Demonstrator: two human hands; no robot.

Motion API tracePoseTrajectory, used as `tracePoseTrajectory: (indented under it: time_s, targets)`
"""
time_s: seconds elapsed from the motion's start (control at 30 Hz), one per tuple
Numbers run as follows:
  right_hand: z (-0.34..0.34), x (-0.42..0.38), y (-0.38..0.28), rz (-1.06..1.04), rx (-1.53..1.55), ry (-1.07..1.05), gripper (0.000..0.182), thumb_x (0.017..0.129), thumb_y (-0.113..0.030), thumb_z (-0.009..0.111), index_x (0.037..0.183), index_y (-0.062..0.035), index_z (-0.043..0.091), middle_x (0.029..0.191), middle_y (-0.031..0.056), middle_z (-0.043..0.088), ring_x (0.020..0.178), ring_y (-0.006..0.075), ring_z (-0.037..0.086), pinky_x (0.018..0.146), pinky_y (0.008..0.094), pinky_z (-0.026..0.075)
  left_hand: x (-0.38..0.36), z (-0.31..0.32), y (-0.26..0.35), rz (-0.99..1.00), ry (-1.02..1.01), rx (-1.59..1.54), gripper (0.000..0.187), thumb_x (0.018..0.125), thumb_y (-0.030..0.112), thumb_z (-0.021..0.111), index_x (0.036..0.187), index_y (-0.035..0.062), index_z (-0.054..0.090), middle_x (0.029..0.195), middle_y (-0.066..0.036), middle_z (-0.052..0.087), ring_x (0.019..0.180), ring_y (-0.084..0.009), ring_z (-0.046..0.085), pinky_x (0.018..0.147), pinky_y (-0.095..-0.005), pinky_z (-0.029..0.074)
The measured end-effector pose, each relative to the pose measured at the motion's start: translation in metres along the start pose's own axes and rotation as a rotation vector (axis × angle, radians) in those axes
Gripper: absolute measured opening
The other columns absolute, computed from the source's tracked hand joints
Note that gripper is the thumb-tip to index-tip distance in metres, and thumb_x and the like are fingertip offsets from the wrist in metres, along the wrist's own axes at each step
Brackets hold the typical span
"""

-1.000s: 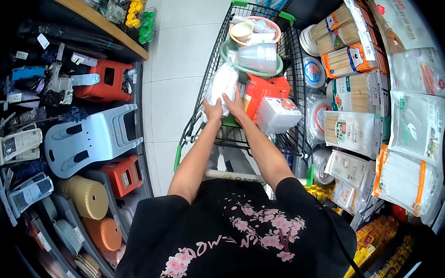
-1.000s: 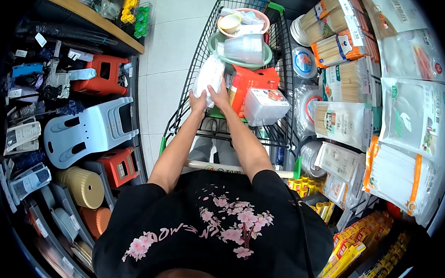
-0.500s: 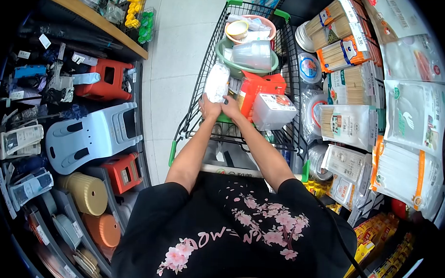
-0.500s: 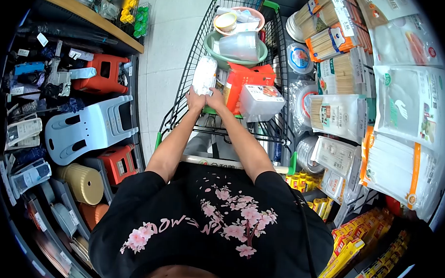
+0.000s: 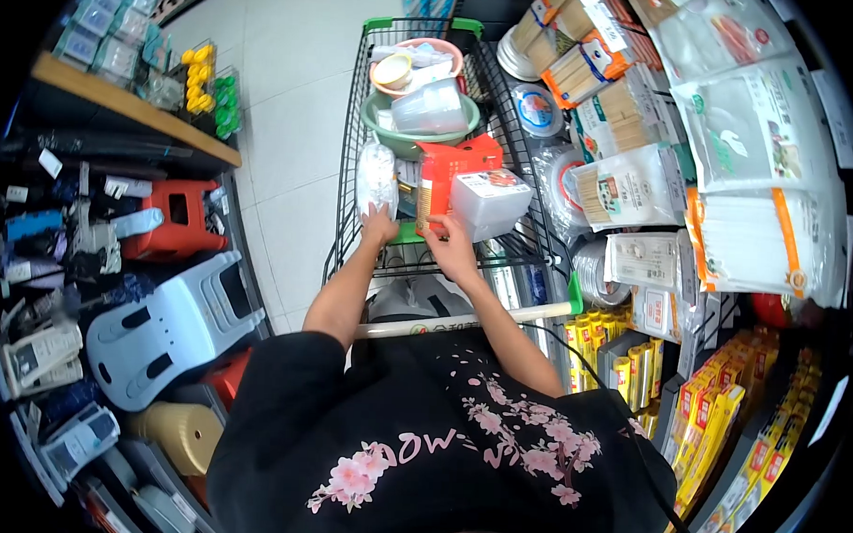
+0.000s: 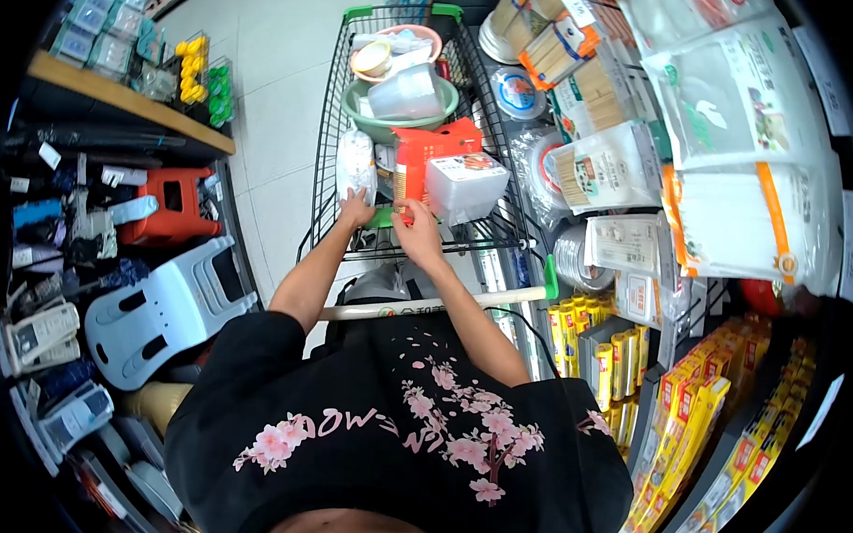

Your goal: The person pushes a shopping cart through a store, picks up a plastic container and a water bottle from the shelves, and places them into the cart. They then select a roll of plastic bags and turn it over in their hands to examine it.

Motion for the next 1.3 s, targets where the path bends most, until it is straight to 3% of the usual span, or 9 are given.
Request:
tracePoseTrajectory:
  time_s: [0.03, 0.13, 0.23, 0.27, 0.4, 0.53, 0.7, 1.13, 1.3]
  targets:
    - [-0.005, -0.008, -0.009, -0.033, 0.034, 0.015, 0.030, 0.092, -0.019, 0.068, 0.119, -0.0051, 0.067, 0.120, 0.0158, 0.065, 0.105, 0.0280, 0.066, 0.087, 0.0367, 0.053, -0.006, -0.003, 0.005, 0.054, 0.018, -0.067, 0.082, 0.087, 0.036, 0.068, 0.159, 0.0215, 0.033, 0.169, -0.019, 0.009, 0.150, -0.0512, 0.020, 0.119, -0.0514, 0.032]
    - [-0.021, -0.025, -0.025, -0.069, 0.024, 0.112, 0.027, 0.094, -0.017, 0.066, 0.118, -0.0054, 0.067, 0.120, 0.0143, 0.065, 0.103, 0.0270, 0.066, 0.084, 0.0343, 0.053, -0.049, -0.031, 0.031, 0.247, 0.129, -0.193, 0.065, 0.088, 0.033, 0.069, 0.145, 0.0068, 0.052, 0.153, -0.026, 0.044, 0.137, -0.0429, 0.048, 0.114, -0.0430, 0.040]
    - [-0.034, -0.041, -0.027, -0.043, 0.087, 0.234, 0.044, 0.095, -0.018, 0.068, 0.133, -0.0012, 0.056, 0.129, 0.0168, 0.062, 0.108, 0.0256, 0.066, 0.087, 0.0357, 0.055, -0.113, -0.056, 0.072, 0.470, 0.086, -0.502, 0.047, 0.095, 0.029, 0.066, 0.132, 0.0014, 0.063, 0.119, -0.025, 0.070, 0.114, -0.0319, 0.067, 0.098, -0.0361, 0.051]
    - [-0.036, -0.042, -0.026, -0.038, 0.089, 0.263, 0.044, 0.095, -0.018, 0.068, 0.133, -0.0012, 0.056, 0.129, 0.0168, 0.062, 0.108, 0.0256, 0.066, 0.087, 0.0357, 0.055, -0.117, -0.043, 0.076, 0.513, 0.044, -0.587, 0.042, 0.100, 0.027, 0.063, 0.132, 0.0006, 0.063, 0.119, -0.016, 0.072, 0.110, -0.0217, 0.067, 0.094, -0.0325, 0.051]
    - [-0.050, -0.060, -0.008, 0.046, 0.243, 0.432, 0.049, 0.097, -0.018, 0.069, 0.138, 0.0002, 0.051, 0.128, 0.0190, 0.062, 0.109, 0.0247, 0.065, 0.089, 0.0350, 0.056, -0.220, -0.066, 0.136, 0.594, -0.387, -0.982, 0.039, 0.103, 0.023, 0.062, 0.134, -0.0009, 0.060, 0.127, -0.012, 0.066, 0.118, -0.0183, 0.062, 0.101, -0.0308, 0.048]
    - [-0.069, -0.080, -0.020, 0.158, 0.551, 0.244, 0.046, 0.097, -0.014, 0.068, 0.138, 0.0012, 0.052, 0.133, 0.0139, 0.061, 0.114, 0.0215, 0.063, 0.092, 0.0334, 0.054, -0.270, -0.078, 0.158, 0.692, -0.624, -1.073, 0.045, 0.101, 0.018, 0.065, 0.141, 0.0007, 0.053, 0.135, -0.011, 0.061, 0.124, -0.0167, 0.058, 0.104, -0.0305, 0.046]
    - [-0.100, -0.125, -0.060, -0.014, 0.515, 0.154, 0.049, 0.094, -0.013, 0.072, 0.138, -0.0016, 0.054, 0.135, 0.0112, 0.061, 0.120, 0.0191, 0.061, 0.100, 0.0343, 0.050, -0.302, -0.104, 0.175, 0.852, -0.584, -0.806, 0.025, 0.097, 0.015, 0.070, 0.117, -0.0005, 0.071, 0.108, -0.006, 0.074, 0.102, -0.0144, 0.067, 0.094, -0.0291, 0.051]
    - [-0.137, -0.300, -0.041, -0.137, 0.774, 0.279, 0.034, 0.093, -0.006, 0.071, 0.124, -0.0031, 0.059, 0.128, 0.0072, 0.063, 0.121, 0.0173, 0.060, 0.103, 0.0344, 0.049, -0.450, -0.040, 0.207, 1.195, -0.471, -0.368, 0.017, 0.087, 0.009, 0.078, 0.103, 0.0014, 0.077, 0.094, -0.010, 0.074, 0.089, -0.0171, 0.068, 0.083, -0.0296, 0.051]
    - [-0.134, -0.379, -0.010, -0.108, 0.950, 0.287, 0.034, 0.090, -0.001, 0.070, 0.122, -0.0052, 0.058, 0.134, 0.0097, 0.059, 0.127, 0.0194, 0.056, 0.109, 0.0357, 0.043, -0.511, 0.014, 0.204, 1.224, -0.613, -0.244, 0.014, 0.088, 0.005, 0.076, 0.101, 0.0008, 0.077, 0.097, -0.011, 0.075, 0.092, -0.0164, 0.069, 0.085, -0.0303, 0.053]
Point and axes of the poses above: each hand's wrist, its own x-axis towards the middle knuckle, its own z-axis out of the palm, y = z × x, the point moved 6 cm from there along x, towards the middle knuckle
